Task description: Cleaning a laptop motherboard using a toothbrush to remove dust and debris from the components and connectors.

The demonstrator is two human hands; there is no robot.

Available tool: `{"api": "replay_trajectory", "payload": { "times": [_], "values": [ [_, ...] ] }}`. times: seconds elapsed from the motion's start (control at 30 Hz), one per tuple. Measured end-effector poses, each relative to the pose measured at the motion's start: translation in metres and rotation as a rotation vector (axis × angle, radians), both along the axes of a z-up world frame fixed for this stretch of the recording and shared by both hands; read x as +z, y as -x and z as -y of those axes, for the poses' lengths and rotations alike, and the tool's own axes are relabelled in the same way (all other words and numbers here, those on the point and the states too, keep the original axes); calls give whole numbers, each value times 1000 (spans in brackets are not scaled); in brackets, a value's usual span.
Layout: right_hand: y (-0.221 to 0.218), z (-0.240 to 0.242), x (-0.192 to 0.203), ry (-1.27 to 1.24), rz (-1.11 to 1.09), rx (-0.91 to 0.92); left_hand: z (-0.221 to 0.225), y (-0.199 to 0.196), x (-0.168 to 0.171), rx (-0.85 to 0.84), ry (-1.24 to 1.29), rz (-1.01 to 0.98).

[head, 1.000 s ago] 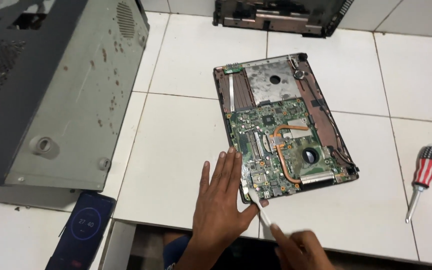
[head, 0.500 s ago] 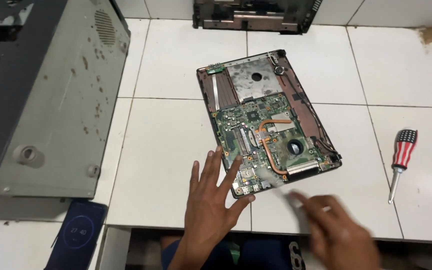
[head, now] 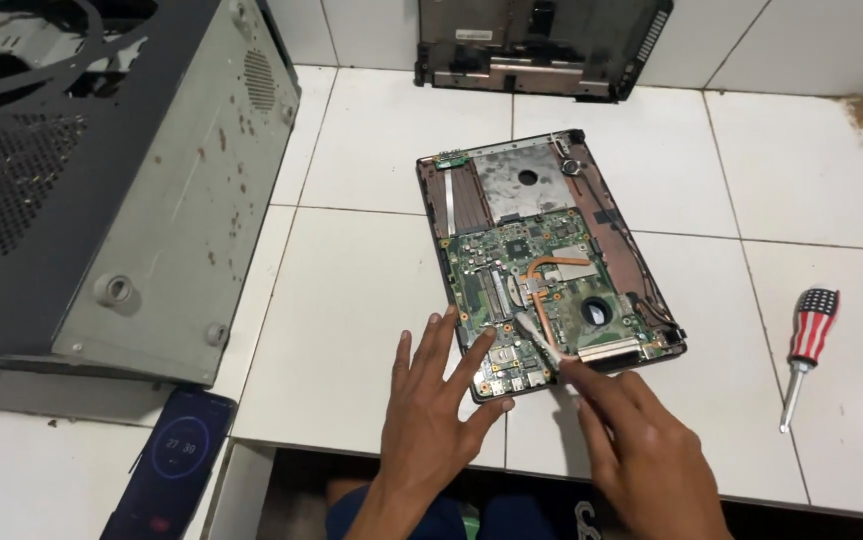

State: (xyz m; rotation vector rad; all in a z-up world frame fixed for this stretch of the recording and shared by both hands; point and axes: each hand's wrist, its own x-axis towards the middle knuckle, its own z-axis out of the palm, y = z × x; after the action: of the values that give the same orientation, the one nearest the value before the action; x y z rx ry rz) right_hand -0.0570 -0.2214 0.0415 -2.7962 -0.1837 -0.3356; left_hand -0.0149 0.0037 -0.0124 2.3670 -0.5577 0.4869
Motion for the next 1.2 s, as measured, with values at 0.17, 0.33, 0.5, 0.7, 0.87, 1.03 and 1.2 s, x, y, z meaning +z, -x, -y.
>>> {"api": "replay_trajectory", "payload": {
  "times": [0.17,0.33,0.5,0.7,0.87,1.03,1.2],
  "values": [
    [19,-11,-2,-199,-11,-295,12,13,15,65,20,45],
    [29,18,-6,-297,144,-448,60,49,10,-48,14,200],
    [42,39,-5,-148,-33,-511,61,41,24,-347,-74,41],
    [49,61,-2,225,-682,-329,16,2,22,-186,-152,-69],
    [36,72,-10,204,-426,-190,29,15,8,23,-228,-51],
    [11,67,-8,220,-145,-384,48,31,-10,237,-405,-3],
    [34,63,-51,26,-85,-359,48,25,-5,285,-393,56]
  ]
}}
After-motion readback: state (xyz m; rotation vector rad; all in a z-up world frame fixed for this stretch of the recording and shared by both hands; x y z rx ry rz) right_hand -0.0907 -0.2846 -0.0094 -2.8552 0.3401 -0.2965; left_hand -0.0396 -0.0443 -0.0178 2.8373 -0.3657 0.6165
